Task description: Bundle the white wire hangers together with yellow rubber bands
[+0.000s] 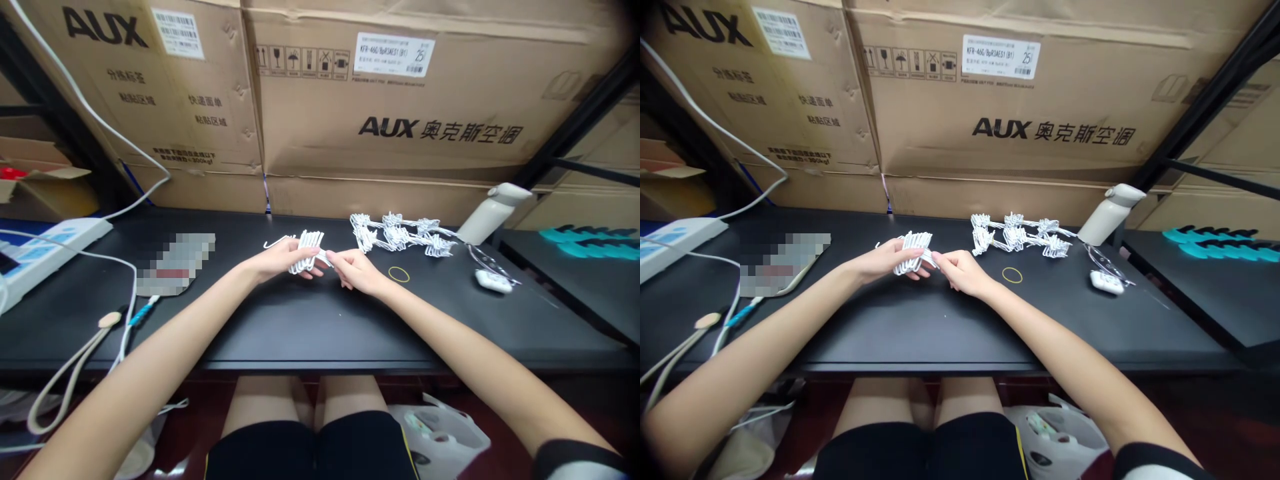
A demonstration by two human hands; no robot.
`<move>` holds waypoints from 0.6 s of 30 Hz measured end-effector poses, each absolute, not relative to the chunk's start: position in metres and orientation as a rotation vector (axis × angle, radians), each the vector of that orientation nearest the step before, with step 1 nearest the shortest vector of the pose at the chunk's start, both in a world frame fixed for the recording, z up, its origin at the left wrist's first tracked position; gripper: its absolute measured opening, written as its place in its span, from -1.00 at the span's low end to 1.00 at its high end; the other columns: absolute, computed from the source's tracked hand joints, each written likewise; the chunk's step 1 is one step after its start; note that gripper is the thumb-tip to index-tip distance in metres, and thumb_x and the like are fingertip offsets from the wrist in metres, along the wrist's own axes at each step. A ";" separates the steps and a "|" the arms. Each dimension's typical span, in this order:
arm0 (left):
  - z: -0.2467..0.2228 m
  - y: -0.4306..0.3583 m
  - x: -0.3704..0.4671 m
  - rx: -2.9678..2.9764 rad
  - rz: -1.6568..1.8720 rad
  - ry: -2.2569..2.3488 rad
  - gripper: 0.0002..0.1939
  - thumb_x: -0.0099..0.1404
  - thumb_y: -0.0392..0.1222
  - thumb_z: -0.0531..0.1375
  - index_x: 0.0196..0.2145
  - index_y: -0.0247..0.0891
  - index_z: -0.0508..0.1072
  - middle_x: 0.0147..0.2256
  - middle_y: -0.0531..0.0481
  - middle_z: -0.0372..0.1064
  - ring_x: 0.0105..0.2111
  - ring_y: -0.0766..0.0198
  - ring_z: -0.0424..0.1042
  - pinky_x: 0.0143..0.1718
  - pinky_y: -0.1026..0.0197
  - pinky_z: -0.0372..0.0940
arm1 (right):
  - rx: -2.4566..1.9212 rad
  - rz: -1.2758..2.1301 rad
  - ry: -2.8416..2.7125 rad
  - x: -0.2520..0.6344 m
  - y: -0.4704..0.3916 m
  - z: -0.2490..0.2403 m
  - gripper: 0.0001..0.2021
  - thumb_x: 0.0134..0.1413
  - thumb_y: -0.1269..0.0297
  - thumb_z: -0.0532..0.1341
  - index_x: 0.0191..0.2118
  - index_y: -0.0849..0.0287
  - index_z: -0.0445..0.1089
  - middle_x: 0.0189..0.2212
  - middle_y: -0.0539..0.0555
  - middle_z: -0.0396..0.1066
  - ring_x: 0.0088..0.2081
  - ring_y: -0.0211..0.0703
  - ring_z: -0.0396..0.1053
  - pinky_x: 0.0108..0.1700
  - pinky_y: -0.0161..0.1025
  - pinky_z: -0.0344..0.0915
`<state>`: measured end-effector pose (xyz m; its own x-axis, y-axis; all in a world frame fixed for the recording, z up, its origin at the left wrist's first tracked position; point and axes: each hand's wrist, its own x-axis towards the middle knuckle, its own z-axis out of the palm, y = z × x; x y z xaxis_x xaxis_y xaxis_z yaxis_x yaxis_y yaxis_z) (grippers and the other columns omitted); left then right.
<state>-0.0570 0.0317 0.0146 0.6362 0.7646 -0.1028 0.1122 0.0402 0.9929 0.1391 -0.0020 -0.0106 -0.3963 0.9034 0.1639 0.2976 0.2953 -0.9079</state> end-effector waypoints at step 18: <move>0.020 0.071 -0.099 1.034 1.188 0.824 -0.73 0.28 -0.14 0.14 -0.23 -0.44 0.47 -0.26 -0.24 0.51 -0.36 0.23 0.53 -0.31 0.24 0.43 | -1.230 0.878 -1.806 0.124 0.031 -0.032 -0.70 0.02 0.06 0.18 -0.28 0.23 0.36 -0.51 0.02 0.41 -0.69 -0.39 0.23 -0.61 -0.39 0.18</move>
